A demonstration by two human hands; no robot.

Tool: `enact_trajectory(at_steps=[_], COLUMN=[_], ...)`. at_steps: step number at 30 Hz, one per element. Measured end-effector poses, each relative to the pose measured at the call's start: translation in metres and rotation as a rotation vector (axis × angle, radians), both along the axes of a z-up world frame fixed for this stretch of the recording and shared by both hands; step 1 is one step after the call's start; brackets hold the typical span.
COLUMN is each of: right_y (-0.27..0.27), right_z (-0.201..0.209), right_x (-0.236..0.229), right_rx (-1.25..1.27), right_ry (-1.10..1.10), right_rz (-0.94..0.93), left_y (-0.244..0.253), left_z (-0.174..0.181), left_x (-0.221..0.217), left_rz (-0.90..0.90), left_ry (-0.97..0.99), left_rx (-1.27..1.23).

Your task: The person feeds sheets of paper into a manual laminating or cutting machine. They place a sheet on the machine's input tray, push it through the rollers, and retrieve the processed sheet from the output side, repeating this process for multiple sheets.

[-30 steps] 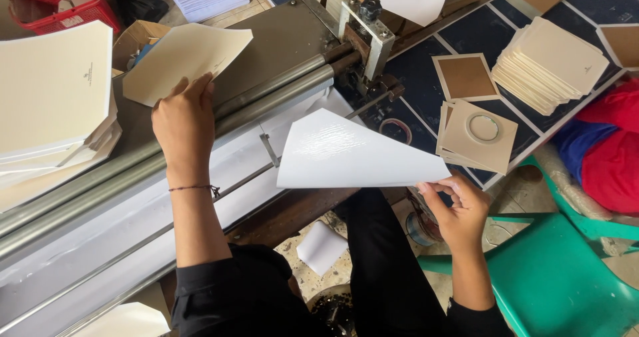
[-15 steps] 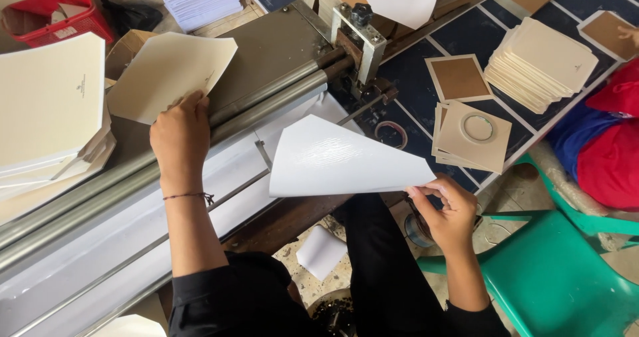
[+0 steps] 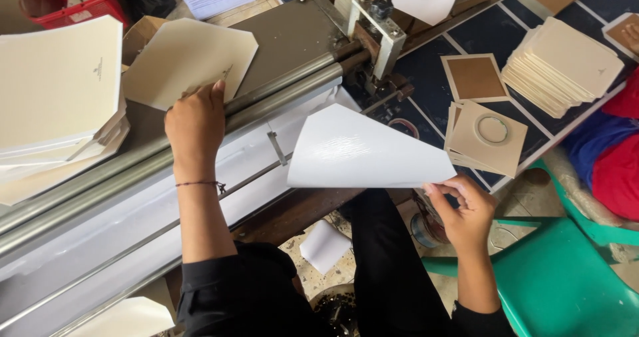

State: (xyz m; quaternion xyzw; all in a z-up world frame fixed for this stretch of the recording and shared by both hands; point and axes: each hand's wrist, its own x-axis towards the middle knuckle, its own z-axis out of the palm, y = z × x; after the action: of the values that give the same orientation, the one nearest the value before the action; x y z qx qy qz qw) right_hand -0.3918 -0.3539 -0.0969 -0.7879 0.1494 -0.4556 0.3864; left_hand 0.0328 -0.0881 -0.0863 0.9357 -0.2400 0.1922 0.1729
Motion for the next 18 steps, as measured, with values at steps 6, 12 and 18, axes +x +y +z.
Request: enact_trajectory(at_steps=[6, 12, 18], right_y=[-0.024, -0.017, -0.005], right_z=[-0.01, 0.012, -0.001], right_x=[0.006, 0.02, 0.019], right_rx=[0.079, 0.179, 0.216], right_ry=[-0.013, 0.01, -0.001], right_rz=[0.006, -0.022, -0.018], left_y=[-0.002, -0.005, -0.005], left_z=[0.012, 0.006, 0.014], left_x=[-0.009, -0.005, -0.009], left_rz=[0.009, -0.023, -0.022], left_ry=[0.071, -0.077, -0.069], left_rx=[0.01, 0.043, 0.041])
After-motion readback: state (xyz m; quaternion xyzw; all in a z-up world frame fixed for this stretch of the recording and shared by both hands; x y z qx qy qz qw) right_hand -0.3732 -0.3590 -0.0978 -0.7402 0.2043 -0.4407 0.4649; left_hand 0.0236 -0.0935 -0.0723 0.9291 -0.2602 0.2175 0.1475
